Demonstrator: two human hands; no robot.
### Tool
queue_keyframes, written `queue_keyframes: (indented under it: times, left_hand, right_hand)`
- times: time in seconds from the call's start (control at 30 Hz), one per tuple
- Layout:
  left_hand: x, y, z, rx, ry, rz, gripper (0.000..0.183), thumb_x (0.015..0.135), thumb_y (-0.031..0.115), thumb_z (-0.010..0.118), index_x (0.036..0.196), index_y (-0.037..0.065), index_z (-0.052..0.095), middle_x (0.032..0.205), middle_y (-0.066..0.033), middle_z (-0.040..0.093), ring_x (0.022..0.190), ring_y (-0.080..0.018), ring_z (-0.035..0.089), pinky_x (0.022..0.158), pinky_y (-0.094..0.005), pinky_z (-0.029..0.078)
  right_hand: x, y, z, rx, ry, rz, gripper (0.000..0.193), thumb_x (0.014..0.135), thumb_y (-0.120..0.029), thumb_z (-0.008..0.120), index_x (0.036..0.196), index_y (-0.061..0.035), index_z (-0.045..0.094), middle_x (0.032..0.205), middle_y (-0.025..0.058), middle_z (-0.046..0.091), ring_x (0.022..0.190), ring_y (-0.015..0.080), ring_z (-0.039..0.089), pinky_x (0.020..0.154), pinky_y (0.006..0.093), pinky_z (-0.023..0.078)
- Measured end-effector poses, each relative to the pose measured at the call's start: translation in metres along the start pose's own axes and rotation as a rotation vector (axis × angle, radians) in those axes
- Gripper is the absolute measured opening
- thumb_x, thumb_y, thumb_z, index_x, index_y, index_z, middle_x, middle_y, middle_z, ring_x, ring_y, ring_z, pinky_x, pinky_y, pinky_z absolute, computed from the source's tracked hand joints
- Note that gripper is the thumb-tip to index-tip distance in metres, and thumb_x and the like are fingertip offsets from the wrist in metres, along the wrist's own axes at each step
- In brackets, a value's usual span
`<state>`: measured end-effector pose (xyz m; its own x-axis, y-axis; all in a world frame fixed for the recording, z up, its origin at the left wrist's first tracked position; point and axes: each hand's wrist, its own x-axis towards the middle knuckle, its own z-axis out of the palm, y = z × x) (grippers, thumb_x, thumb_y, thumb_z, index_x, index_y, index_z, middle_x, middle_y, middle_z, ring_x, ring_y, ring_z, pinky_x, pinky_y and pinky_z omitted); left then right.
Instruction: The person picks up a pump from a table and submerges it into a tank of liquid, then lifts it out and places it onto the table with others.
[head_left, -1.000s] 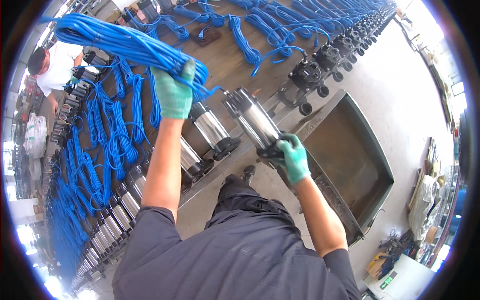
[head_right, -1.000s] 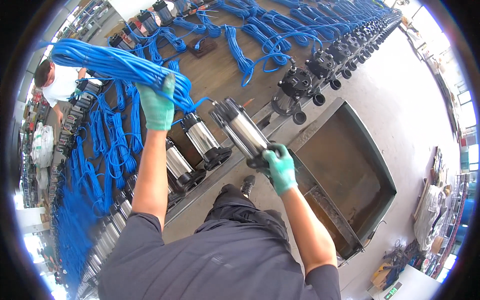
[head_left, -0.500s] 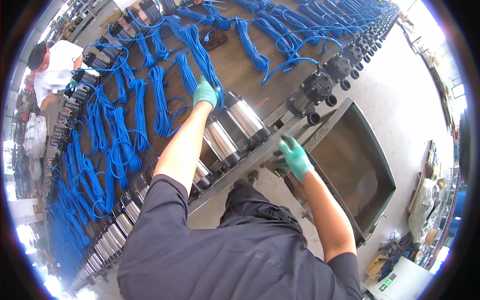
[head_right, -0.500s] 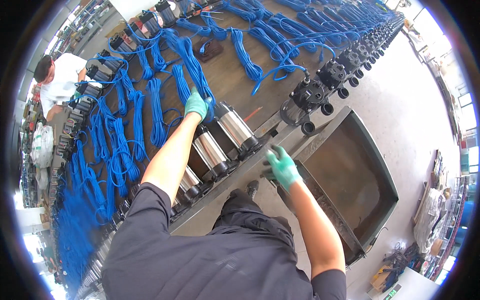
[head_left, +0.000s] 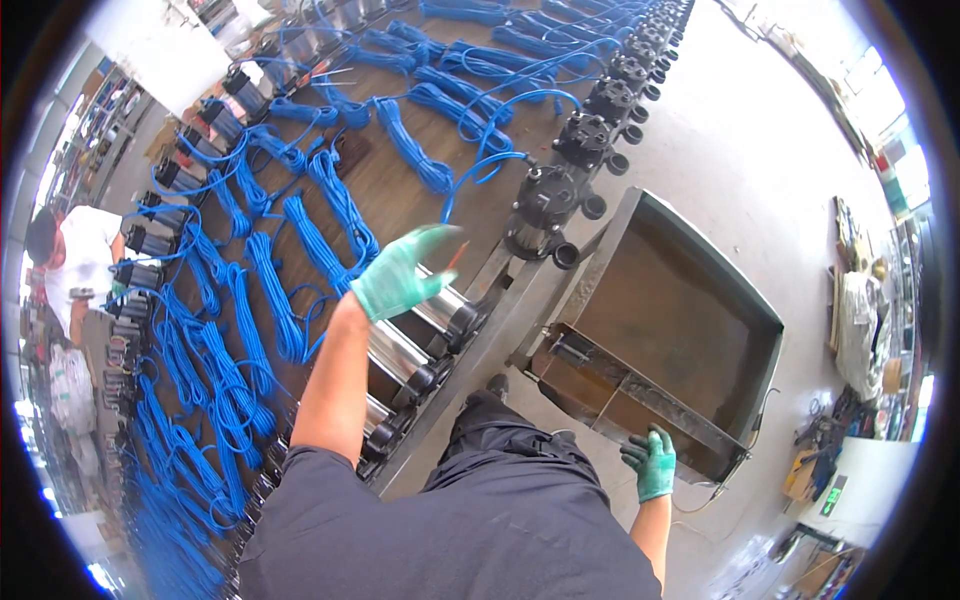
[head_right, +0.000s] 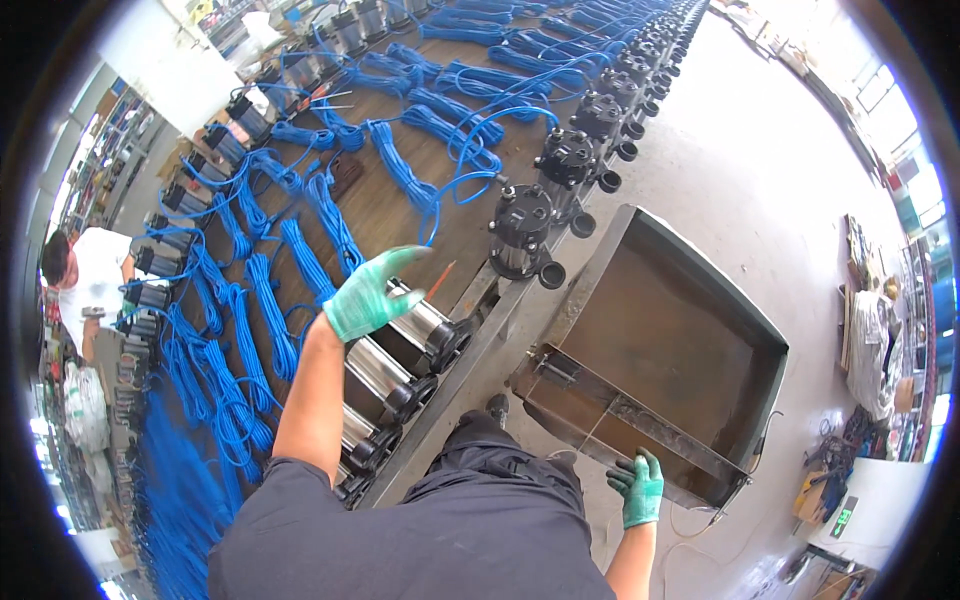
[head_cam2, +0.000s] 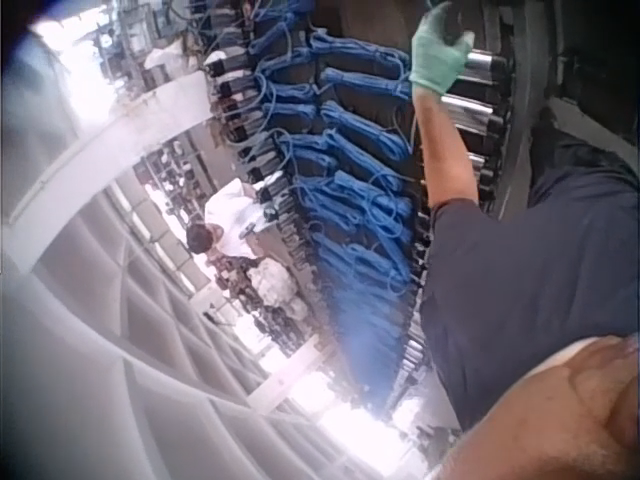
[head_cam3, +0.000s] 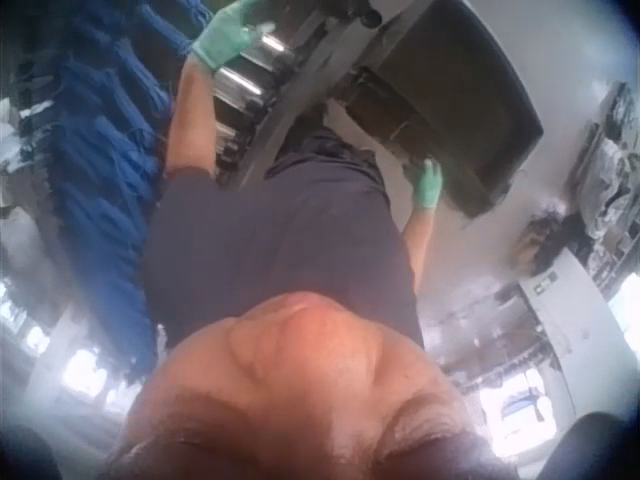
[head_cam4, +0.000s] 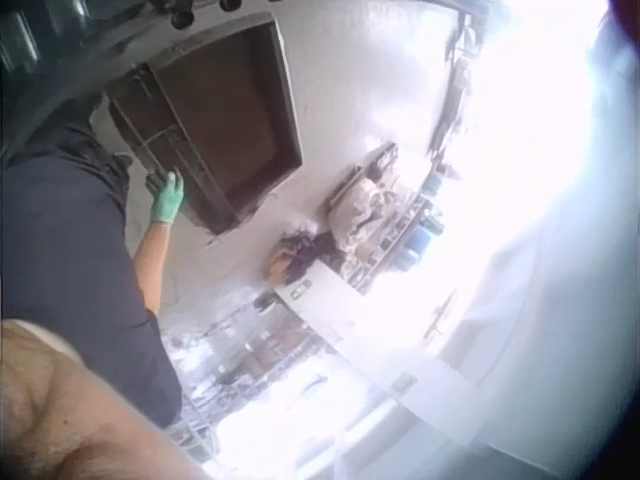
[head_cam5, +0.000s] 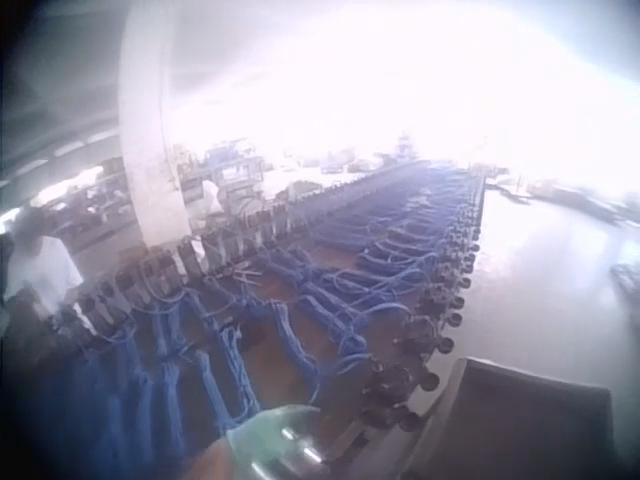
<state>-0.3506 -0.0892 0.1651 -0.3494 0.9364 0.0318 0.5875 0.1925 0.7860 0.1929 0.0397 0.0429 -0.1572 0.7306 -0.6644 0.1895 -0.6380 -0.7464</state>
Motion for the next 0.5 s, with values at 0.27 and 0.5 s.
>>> queue_keyframes:
  times: [0.27, 0.5]
  left_hand:
    - [0.182, -0.033, 0.116, -0.735, 0.469, 0.033, 0.053, 0.106, 0.048, 0.052, 0.125, -0.001, 0.063, 0.113, -0.0108, 0.07, 0.096, -0.0169, 0.065, 0.088, -0.0307, 0.052]
    - [0.142, 0.036, 0.139, -0.873, 0.463, 0.022, 0.059, 0.106, 0.055, 0.049, 0.068, 0.01, 0.059, 0.059, 0.0036, 0.05, 0.057, -0.0072, 0.042, 0.057, -0.0284, 0.035]
  right_hand:
    - [-0.015, 0.028, -0.012, 0.037, 0.079, 0.018, 0.039, 0.106, -0.022, 0.05, 0.142, -0.0061, 0.048, 0.104, 0.0202, 0.068, 0.075, 0.0281, 0.072, 0.064, 0.0375, 0.062]
    - [-0.024, 0.052, -0.024, 0.121, 0.114, 0.029, 0.038, 0.106, -0.02, 0.049, 0.141, -0.0049, 0.047, 0.103, 0.0204, 0.068, 0.075, 0.0294, 0.072, 0.065, 0.0387, 0.062]
